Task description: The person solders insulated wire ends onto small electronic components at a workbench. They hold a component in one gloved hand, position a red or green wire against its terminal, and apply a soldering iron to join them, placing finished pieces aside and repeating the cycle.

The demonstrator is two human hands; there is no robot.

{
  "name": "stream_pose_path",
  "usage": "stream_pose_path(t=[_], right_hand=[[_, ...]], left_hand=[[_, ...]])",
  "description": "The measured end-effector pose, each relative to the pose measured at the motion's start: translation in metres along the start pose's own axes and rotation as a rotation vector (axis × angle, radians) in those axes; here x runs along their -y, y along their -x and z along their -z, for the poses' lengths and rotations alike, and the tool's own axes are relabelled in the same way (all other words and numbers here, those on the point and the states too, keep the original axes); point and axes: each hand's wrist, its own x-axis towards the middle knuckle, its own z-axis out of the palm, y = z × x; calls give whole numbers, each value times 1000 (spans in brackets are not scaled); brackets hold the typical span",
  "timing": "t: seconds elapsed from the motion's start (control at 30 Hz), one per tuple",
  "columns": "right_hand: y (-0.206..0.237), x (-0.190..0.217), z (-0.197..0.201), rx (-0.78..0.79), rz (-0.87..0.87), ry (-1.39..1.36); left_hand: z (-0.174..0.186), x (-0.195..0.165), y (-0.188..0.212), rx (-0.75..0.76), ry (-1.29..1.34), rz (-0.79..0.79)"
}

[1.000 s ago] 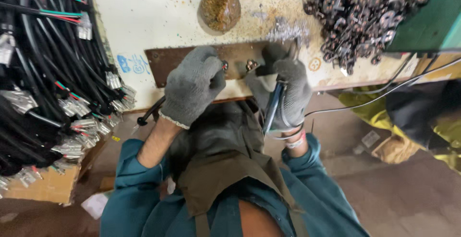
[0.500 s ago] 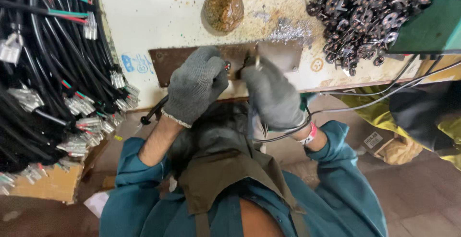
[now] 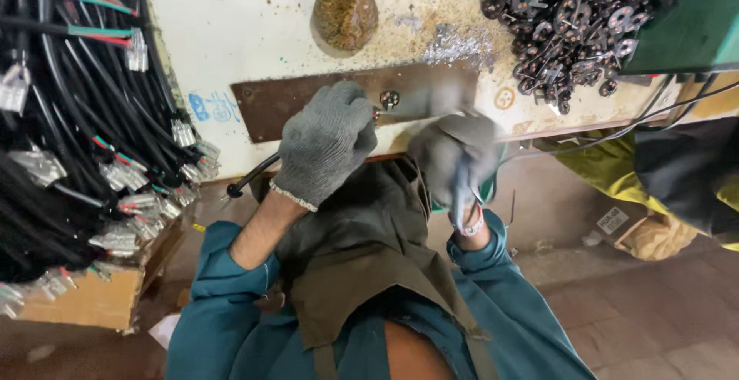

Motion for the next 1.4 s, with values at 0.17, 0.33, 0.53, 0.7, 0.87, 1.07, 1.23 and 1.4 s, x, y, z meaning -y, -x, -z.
stream_pose_path(t=[0.17,0.33,0.53,0.7,0.87,1.07,1.23,1.4], right_hand=[[4,-26,7,47,-118,39],[-3,-28,-11,73,222,286],[-21,-6,-41,-5,141,360],[-36,12,-37,169,37,420],[-36,8,-41,105,323,435],[-31,2,-44,90,268,424],[-34,5,-42,82,240,451],[-31,10,-43,90,237,473]], left_hand=[[6,2,1,17,53,7],[8,5,9,84,85,84],[2,8,14,115,60,65],[6,6,9,131,60,62],[6,6,12,110,95,82],[0,12,20,110,107,89],[0,12,24,77,80,73],[-9,36,82,-289,-195,5]])
